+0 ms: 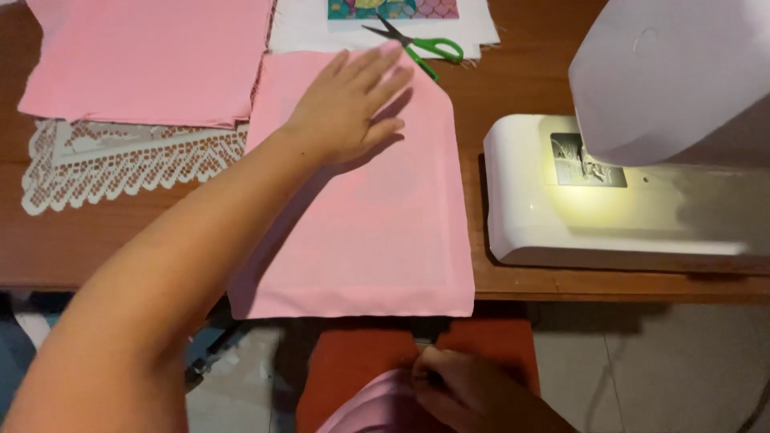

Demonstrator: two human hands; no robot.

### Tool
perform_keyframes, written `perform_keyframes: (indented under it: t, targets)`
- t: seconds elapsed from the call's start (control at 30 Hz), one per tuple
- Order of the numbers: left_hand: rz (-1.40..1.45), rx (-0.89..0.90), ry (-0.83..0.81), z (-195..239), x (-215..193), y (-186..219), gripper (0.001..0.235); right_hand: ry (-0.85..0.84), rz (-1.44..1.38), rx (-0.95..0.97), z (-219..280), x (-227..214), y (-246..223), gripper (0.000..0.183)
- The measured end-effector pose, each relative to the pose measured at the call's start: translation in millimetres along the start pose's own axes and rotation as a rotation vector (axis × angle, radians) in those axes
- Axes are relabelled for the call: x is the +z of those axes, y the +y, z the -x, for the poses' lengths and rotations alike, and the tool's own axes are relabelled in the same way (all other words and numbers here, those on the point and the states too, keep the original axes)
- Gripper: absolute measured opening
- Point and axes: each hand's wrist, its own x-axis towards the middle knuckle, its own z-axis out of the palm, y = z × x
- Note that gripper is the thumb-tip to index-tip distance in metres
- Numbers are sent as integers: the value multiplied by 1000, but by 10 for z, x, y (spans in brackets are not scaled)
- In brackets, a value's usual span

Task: Cutting out a printed design from a piece of pink fabric using scissors and a small precision tool on a wooden table.

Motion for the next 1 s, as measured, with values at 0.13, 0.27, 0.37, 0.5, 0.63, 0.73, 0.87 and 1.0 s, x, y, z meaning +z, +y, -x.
perform_keyframes:
  t: [0.13,0.27,0.37,0.5,0.63,0.73,0.87,1.0]
  targets:
    - [205,-420,-246,331,-278,255,71,91,-95,0,-28,236,588,46]
    - [250,-416,-459,521,-213,279,78,46,-49,-131,-290,223,469,28]
    - [187,-356,-331,489,-126,214,74,15,-56,-217,-529,348,510,42]
    - [200,-311,-326,492,-148,165,74,-18,-135,-264,-844,537,454,27]
    - [294,-242,-149,671,-338,6,65,-127,-508,-327,-1079,676,349,31]
    - [230,-171,171,1062,-374,-273,53,-105,-606,-209,-1431,816,346,49]
    - [109,-172,316,1621,-443,-498,41,-247,-846,-166,-1817,950,66,53]
    - [52,-229,467,1862,-365,-641,44,-439,-947,-254,-2191,1180,-198,49]
